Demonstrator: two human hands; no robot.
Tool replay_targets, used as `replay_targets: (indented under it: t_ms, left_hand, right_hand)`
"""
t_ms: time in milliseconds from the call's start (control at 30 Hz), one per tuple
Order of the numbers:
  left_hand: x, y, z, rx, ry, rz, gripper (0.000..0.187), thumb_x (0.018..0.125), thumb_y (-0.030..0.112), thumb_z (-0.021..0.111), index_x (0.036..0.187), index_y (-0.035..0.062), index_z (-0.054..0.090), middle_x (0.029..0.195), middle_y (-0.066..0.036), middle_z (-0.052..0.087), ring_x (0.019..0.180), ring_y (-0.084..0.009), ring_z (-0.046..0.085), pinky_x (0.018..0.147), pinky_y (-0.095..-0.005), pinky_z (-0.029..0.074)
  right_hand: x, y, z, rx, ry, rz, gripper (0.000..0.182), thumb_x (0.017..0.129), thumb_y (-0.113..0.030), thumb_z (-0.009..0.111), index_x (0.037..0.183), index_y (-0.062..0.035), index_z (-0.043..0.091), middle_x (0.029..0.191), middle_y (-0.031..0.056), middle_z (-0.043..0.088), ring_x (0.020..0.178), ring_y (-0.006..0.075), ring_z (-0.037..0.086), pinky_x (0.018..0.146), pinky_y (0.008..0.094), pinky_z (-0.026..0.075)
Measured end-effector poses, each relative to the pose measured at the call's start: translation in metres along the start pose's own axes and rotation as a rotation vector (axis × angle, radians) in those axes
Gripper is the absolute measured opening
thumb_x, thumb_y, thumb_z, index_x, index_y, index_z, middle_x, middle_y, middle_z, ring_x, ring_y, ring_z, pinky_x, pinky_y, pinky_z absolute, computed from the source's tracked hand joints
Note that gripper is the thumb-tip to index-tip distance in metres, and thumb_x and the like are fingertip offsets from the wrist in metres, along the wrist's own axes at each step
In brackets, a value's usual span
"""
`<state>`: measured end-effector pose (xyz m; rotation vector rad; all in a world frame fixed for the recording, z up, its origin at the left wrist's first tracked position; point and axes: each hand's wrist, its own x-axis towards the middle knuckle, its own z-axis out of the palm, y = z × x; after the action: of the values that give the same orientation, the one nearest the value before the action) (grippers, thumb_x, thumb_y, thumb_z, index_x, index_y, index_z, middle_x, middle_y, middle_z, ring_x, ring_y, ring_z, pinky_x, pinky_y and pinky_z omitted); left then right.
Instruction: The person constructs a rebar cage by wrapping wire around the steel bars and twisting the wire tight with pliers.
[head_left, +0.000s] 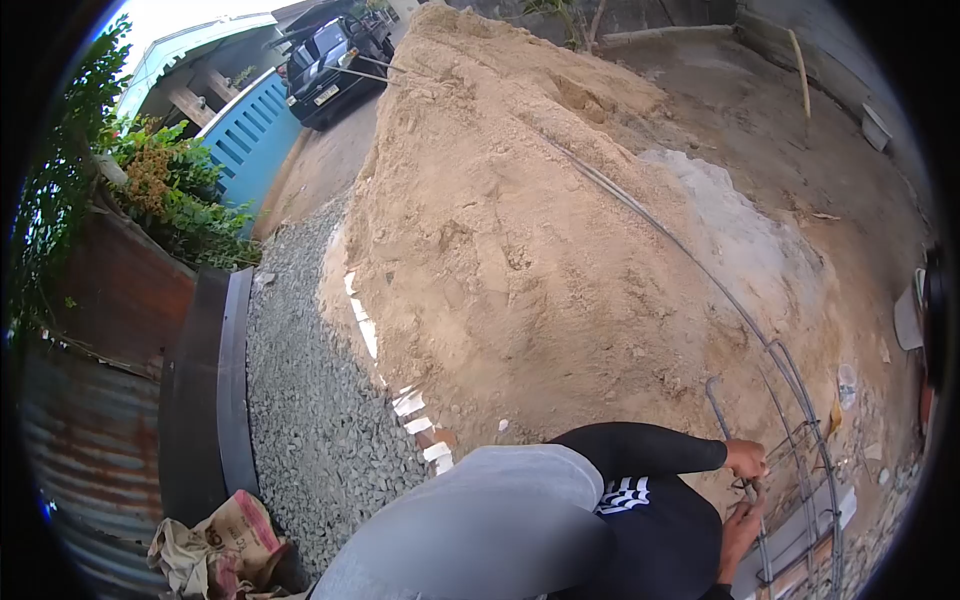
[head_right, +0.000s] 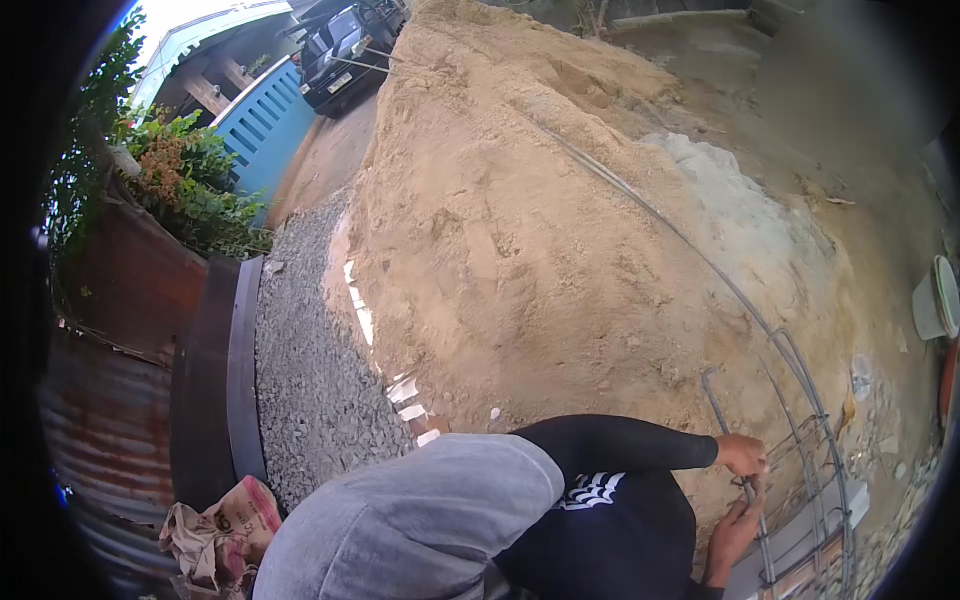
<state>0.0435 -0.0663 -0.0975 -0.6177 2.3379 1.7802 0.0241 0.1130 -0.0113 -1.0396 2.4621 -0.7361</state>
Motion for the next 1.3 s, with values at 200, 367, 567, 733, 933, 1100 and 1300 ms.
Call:
replay_targets:
  t_ms: [200,367,567,733,933,1100,1300]
  left_hand:
    - [-0.020,0.016,-0.023,-0.127,-0.063,0.042,0.055,0.101,0.045,0.047,0.082,-0.0022,0.065,0.074,-0.016,0.065,0.070,-0.0318,0.063,0.069,-0.0477,0.049]
    - [-0.001,0.010,-0.037,0.273,-0.295,0.230,0.030,0.080,0.030,0.075,0.097,0.0062,0.080,0.079,-0.012,0.074,0.071,-0.0252,0.070,0.067,-0.0387,0.053]
    - [-0.025,0.020,-0.032,0.373,-0.136,0.255,0.028,0.084,0.037,0.079,0.100,0.0150,0.082,0.082,-0.017,0.074,0.078,-0.0332,0.071,0.074,-0.0444,0.053]
    - [-0.034,0.020,-0.022,0.388,-0.051,0.215,0.024,0.085,0.034,0.079,0.095,0.0121,0.081,0.078,-0.015,0.073,0.074,-0.0337,0.070,0.070,-0.0453,0.052]
    - [-0.015,0.010,-0.018,0.341,-0.078,0.152,0.022,0.081,0.033,0.080,0.086,0.0118,0.082,0.079,-0.011,0.075,0.078,-0.0304,0.073,0.072,-0.0432,0.056]
    - [0.007,-0.010,-0.013,0.276,-0.140,0.169,0.024,0.077,0.036,0.080,0.086,0.0133,0.082,0.084,-0.012,0.076,0.081,-0.0324,0.074,0.076,-0.0419,0.057]
    - [0.002,-0.006,-0.006,0.420,-0.022,0.126,0.025,0.079,0.037,0.079,0.087,0.0129,0.082,0.078,-0.012,0.075,0.077,-0.0300,0.073,0.071,-0.0417,0.055]
  right_hand:
    - [0.007,0.013,-0.025,-0.041,0.165,-0.156,0.031,0.098,-0.005,0.055,0.122,0.0014,0.072,0.104,0.0254,0.074,0.093,0.0382,0.074,0.080,0.0440,0.056]
    - [0.010,0.027,-0.062,-0.052,0.222,0.016,0.025,0.092,-0.015,0.060,0.108,-0.0099,0.079,0.100,0.0245,0.072,0.092,0.0443,0.069,0.084,0.0485,0.055]
    - [0.033,0.019,-0.060,-0.193,-0.062,0.130,0.026,0.089,-0.021,0.063,0.105,-0.0098,0.079,0.095,0.0262,0.073,0.092,0.0458,0.071,0.086,0.0507,0.057]
    - [0.083,0.017,-0.066,-0.367,-0.357,0.036,0.032,0.082,-0.024,0.066,0.096,0.0028,0.077,0.093,0.0292,0.072,0.090,0.0463,0.071,0.082,0.0507,0.056]
    - [0.135,0.020,-0.033,-0.521,-0.663,-0.165,0.030,0.077,-0.023,0.066,0.081,0.0060,0.074,0.080,0.0269,0.070,0.069,0.0392,0.069,0.066,0.0489,0.052]
    - [0.145,-0.007,-0.043,-0.463,-0.774,0.115,0.040,0.076,-0.029,0.074,0.077,0.0106,0.070,0.068,0.0204,0.064,0.056,0.0298,0.058,0.054,0.0470,0.046]
    - [0.128,0.016,-0.020,-0.362,-0.558,0.363,0.042,0.075,-0.031,0.079,0.084,0.0096,0.073,0.079,0.0223,0.070,0.063,0.0302,0.065,0.058,0.0459,0.049]
